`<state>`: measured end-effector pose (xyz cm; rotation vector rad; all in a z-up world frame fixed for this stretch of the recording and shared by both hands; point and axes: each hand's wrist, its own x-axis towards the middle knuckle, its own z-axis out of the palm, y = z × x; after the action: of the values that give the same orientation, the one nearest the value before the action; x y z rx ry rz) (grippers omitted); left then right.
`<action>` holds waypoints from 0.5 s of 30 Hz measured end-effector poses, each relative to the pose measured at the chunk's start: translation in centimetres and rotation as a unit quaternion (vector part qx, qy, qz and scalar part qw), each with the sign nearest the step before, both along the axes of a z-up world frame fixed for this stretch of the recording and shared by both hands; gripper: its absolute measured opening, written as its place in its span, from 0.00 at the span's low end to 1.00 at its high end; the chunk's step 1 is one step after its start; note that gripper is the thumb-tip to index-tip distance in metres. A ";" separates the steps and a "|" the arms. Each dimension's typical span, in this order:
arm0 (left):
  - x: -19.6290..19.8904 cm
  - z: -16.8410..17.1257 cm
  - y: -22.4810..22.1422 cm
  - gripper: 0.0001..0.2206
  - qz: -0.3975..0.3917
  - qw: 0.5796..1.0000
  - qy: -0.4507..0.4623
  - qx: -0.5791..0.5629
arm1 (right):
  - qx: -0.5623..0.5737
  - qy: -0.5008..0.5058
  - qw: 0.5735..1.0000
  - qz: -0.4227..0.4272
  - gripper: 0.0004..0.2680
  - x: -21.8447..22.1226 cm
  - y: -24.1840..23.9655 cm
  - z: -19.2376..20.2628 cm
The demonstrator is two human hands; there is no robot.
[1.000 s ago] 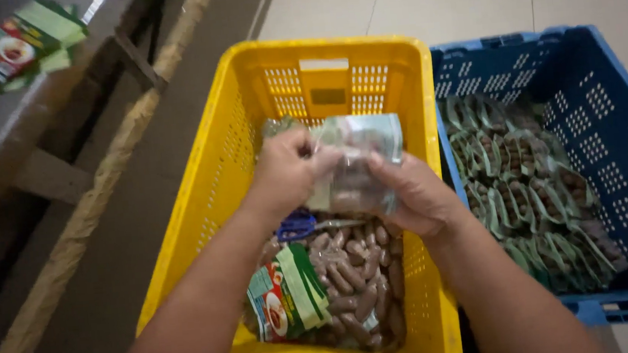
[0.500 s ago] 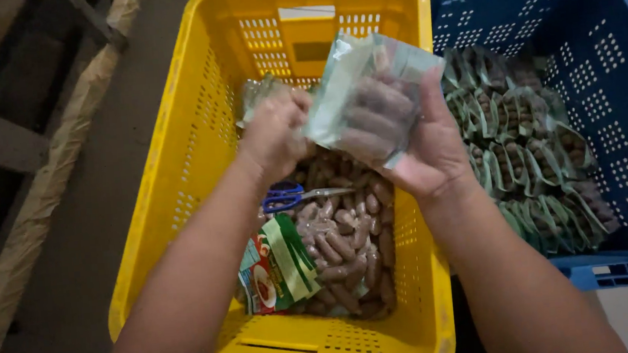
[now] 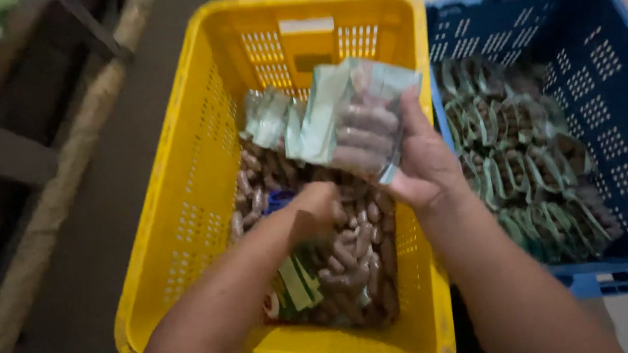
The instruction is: The person is sorting and packing small plastic-wrapped sausage packets from a yellow crate into a blue crate.
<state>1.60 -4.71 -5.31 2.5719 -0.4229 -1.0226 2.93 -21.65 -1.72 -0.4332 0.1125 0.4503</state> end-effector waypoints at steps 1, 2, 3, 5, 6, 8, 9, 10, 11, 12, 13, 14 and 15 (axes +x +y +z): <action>1.1 0.7 0.5 0.15 0.126 0.992 0.028 -0.002 | 0.011 -0.017 1.000 0.009 0.26 0.2 -0.1 -0.4; 2.2 1.3 1.0 0.07 0.250 0.967 0.054 -0.007 | 0.022 -0.034 0.999 0.019 0.26 0.3 -0.2 -0.8; 2.5 3.4 2.5 0.07 0.249 0.967 0.049 -0.006 | 0.024 -0.039 0.999 0.018 0.26 0.2 0.0 -0.3; 3.0 7.6 5.6 0.05 0.331 0.936 -0.056 -0.105 | -0.047 0.012 0.999 -0.012 0.25 -0.1 0.5 0.7; 2.5 9.9 6.1 0.05 0.329 0.936 -0.062 -0.104 | -0.043 0.008 0.999 -0.013 0.25 0.0 0.4 0.8; 1.0 14.0 7.0 0.10 0.402 0.864 -0.157 -0.259 | -0.020 -0.003 0.999 0.028 0.27 -0.3 0.4 0.8; 0.9 13.6 7.4 0.10 0.401 0.864 -0.160 -0.259 | -0.018 -0.006 0.999 0.028 0.27 -0.4 0.4 1.0; 0.7 13.2 7.9 0.06 0.383 0.829 -0.163 -0.373 | -0.019 -0.021 0.999 0.023 0.27 -0.6 0.5 1.1; 0.6 12.8 8.4 0.08 0.359 0.782 -0.163 -0.483 | -0.021 -0.037 0.999 0.019 0.28 -0.7 0.6 1.3; 0.1 12.9 8.0 0.08 0.359 0.781 -0.166 -0.484 | -0.021 -0.039 0.999 0.021 0.28 -1.0 0.9 2.2; -0.5 13.0 7.4 0.07 0.373 0.793 -0.191 -0.442 | -0.046 -0.024 0.998 0.030 0.27 -1.3 1.2 3.0; -1.0 13.1 6.9 0.12 0.386 0.803 -0.216 -0.400 | -0.071 -0.009 0.997 0.039 0.25 -1.6 1.5 3.8; -1.1 12.7 6.2 0.12 0.386 0.802 -0.218 -0.401 | -0.071 -0.011 0.997 0.040 0.25 -1.9 1.6 4.0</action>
<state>0.50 1.45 7.43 1.8347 0.1119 0.0791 1.01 -20.01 2.28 -0.5843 0.1067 0.5174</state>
